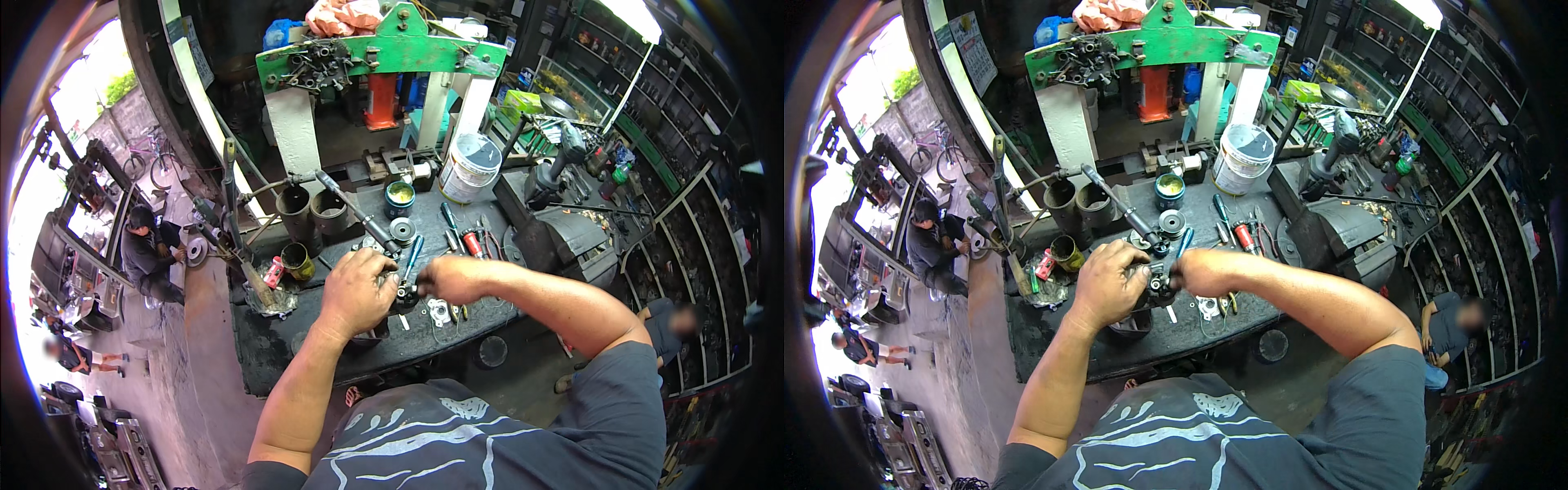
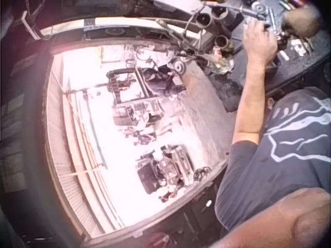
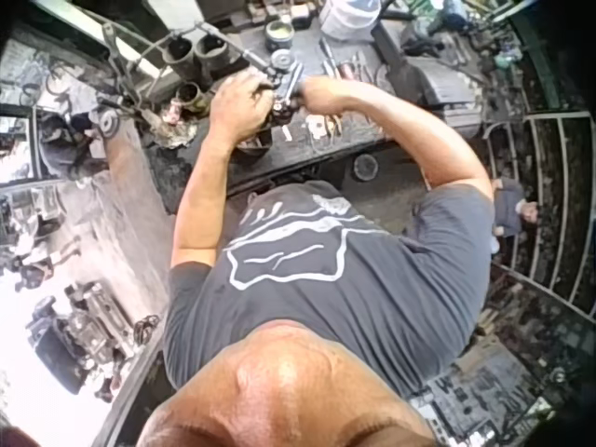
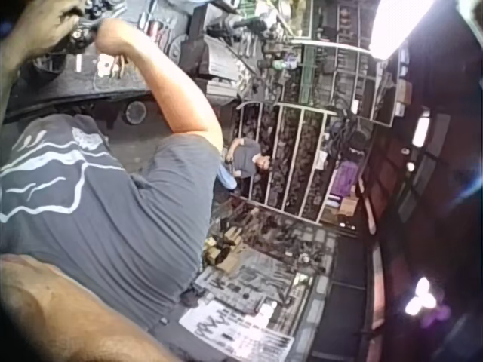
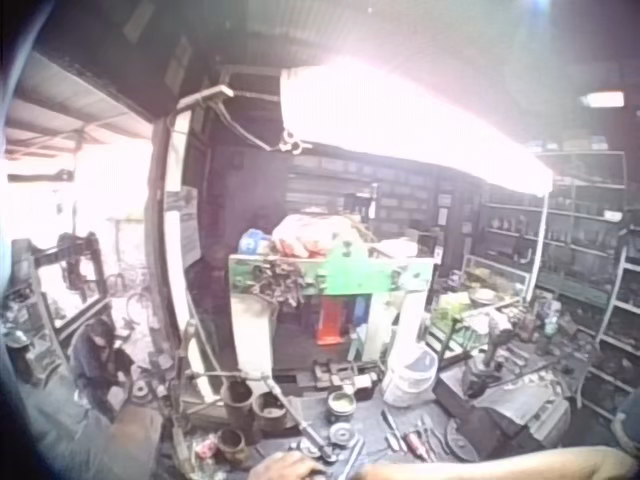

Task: The person assembles a small mechanical component on a workbench, using a screwdriver and pliers to tighten and adjust parts. The person repeatedly handles the component, aligns pieces, and secures them with tools while other people work in the background.

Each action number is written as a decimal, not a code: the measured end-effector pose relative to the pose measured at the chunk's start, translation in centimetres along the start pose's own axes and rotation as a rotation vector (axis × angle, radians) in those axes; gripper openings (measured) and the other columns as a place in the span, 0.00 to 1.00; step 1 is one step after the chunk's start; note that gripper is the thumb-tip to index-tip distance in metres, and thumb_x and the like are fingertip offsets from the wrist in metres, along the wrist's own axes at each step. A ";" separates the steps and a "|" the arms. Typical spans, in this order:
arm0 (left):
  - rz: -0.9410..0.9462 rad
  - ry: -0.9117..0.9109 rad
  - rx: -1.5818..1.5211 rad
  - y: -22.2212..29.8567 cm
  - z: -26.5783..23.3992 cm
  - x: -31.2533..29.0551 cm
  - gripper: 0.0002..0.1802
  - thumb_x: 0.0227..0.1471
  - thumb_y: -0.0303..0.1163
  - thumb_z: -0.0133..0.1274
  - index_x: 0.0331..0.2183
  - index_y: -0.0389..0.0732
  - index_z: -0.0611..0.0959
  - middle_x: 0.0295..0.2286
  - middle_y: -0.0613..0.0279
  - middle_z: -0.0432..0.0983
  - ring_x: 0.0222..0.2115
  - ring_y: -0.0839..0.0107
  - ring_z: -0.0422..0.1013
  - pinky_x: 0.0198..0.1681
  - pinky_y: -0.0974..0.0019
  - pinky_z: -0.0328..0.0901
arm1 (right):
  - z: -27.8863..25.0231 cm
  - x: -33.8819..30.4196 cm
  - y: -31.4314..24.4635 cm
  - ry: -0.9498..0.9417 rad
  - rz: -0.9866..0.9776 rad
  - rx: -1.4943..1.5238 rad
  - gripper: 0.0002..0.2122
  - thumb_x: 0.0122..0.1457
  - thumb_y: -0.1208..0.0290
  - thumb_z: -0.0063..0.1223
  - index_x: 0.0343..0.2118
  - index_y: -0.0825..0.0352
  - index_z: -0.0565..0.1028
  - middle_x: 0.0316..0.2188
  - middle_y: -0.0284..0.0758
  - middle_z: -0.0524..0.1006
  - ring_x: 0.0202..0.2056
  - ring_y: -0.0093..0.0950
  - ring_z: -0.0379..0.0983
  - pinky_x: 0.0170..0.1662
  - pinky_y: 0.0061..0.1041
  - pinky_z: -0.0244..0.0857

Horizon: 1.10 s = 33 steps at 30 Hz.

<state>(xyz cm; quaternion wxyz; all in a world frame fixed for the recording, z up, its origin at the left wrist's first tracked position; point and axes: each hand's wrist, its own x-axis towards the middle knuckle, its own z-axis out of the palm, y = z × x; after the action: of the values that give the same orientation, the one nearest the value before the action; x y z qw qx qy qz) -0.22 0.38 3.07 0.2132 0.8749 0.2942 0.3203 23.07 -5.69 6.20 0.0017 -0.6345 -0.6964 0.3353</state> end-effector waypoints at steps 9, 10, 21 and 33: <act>-0.007 0.010 -0.021 -0.1 0.1 -0.1 0.10 0.59 0.38 0.65 0.40 0.45 0.89 0.40 0.57 0.83 0.47 0.51 0.78 0.56 0.50 0.72 | -1.3 -1.1 -0.6 -0.089 0.095 0.206 0.16 0.77 0.62 0.57 0.50 0.72 0.84 0.34 0.41 0.87 0.38 0.29 0.82 0.46 0.37 0.75; 0.003 0.017 -0.017 -0.1 0.1 -0.1 0.10 0.59 0.38 0.65 0.40 0.45 0.89 0.40 0.57 0.83 0.47 0.51 0.78 0.56 0.50 0.72 | -1.1 -1.5 -0.9 -0.103 0.131 0.284 0.15 0.77 0.63 0.57 0.50 0.73 0.84 0.34 0.39 0.87 0.37 0.27 0.81 0.46 0.36 0.75; 0.035 0.038 -0.023 -0.2 0.3 -0.1 0.11 0.59 0.38 0.65 0.41 0.45 0.90 0.40 0.57 0.83 0.47 0.51 0.78 0.56 0.50 0.72 | 3.0 -1.3 -1.8 -0.097 0.215 0.679 0.16 0.78 0.63 0.54 0.50 0.74 0.82 0.39 0.43 0.86 0.43 0.38 0.87 0.49 0.45 0.81; 0.019 0.038 -0.027 -0.1 0.2 -0.1 0.11 0.59 0.37 0.65 0.41 0.44 0.90 0.40 0.58 0.83 0.46 0.52 0.78 0.54 0.51 0.73 | -1.2 -1.5 0.2 -0.056 0.084 0.232 0.17 0.76 0.63 0.59 0.54 0.73 0.84 0.33 0.38 0.86 0.36 0.29 0.81 0.45 0.36 0.75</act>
<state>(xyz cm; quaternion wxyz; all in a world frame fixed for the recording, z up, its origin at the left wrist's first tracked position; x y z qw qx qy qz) -0.20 0.33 2.79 0.2162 0.8685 0.2854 0.3429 24.02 -6.47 7.66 0.0417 -0.6492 -0.6255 0.4308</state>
